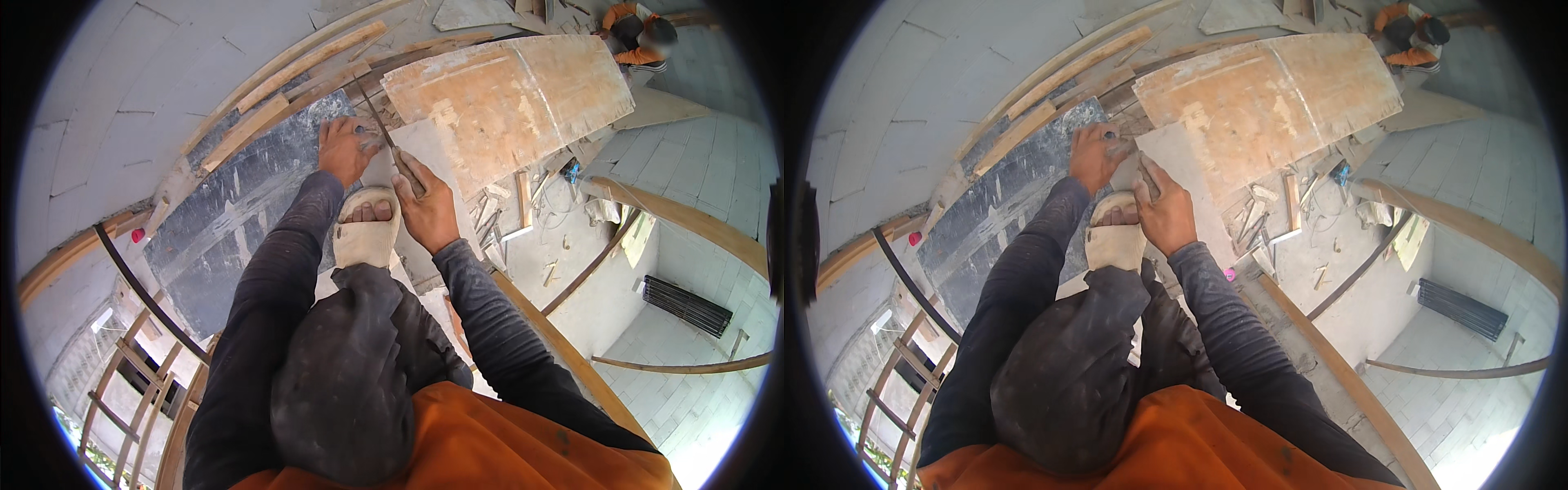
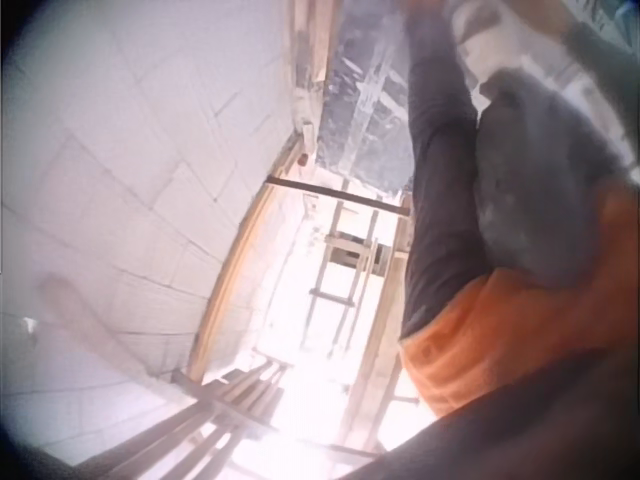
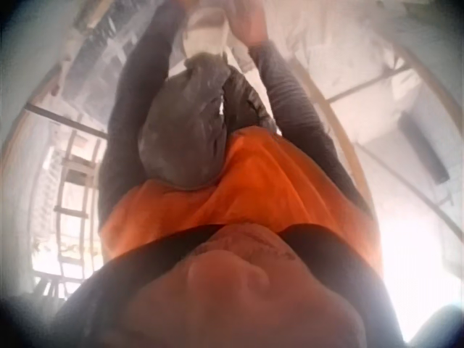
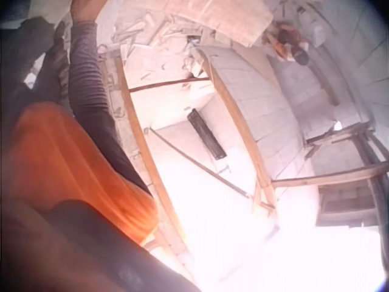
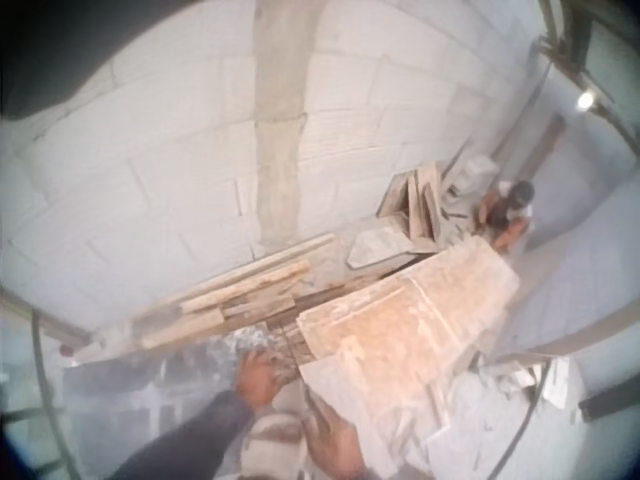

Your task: The person places a tile onto a wooden surface, marks a line on the tile using a pencil, and then cuts along the marked line using a saw.

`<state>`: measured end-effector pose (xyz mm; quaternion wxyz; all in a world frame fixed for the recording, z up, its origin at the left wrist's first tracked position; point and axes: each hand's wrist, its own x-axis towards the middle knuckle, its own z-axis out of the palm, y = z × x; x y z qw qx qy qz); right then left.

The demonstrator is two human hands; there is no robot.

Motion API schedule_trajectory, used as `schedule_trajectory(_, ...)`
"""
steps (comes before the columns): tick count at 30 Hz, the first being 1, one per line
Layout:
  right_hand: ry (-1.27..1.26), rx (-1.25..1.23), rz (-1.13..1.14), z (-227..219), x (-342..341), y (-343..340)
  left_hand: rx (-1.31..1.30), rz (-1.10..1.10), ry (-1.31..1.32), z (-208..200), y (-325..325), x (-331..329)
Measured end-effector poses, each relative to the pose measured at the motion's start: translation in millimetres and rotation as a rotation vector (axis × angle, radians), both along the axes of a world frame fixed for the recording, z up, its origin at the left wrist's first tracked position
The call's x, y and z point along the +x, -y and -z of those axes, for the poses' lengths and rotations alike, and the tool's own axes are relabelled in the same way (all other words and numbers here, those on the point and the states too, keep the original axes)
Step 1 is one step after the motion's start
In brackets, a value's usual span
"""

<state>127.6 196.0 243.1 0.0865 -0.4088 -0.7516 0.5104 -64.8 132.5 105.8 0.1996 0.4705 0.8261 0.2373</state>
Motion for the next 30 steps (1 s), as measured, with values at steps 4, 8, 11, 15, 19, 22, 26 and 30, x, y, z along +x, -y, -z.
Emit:
schedule_trajectory(4,0.036,-0.148,0.008,-65,47,26,-0.080,0.003,-0.030,-13,5,-12)
schedule_trajectory(8,0.049,-0.200,0.000,-125,98,58,0.046,-0.026,-0.053,-3,11,-6)
schedule_trajectory(11,-0.009,-0.069,-0.031,-41,42,19,0.105,-0.017,-0.045,1,11,-1)
schedule_trajectory(15,0.000,-0.124,0.008,12,-26,-12,0.054,0.010,-0.074,-1,5,-2)
schedule_trajectory(19,-0.085,-0.050,0.028,26,-8,0,0.113,0.031,0.020,-9,-12,-31)
schedule_trajectory(22,-0.062,-0.070,0.026,26,-3,5,0.110,0.022,0.112,-8,-41,-48)
schedule_trajectory(26,-0.042,-0.102,0.031,27,-5,5,-0.472,0.462,-0.060,-61,-121,-42)
schedule_trajectory(30,-0.118,-0.120,0.053,32,-6,2,-0.730,0.607,0.069,-24,-145,-39)
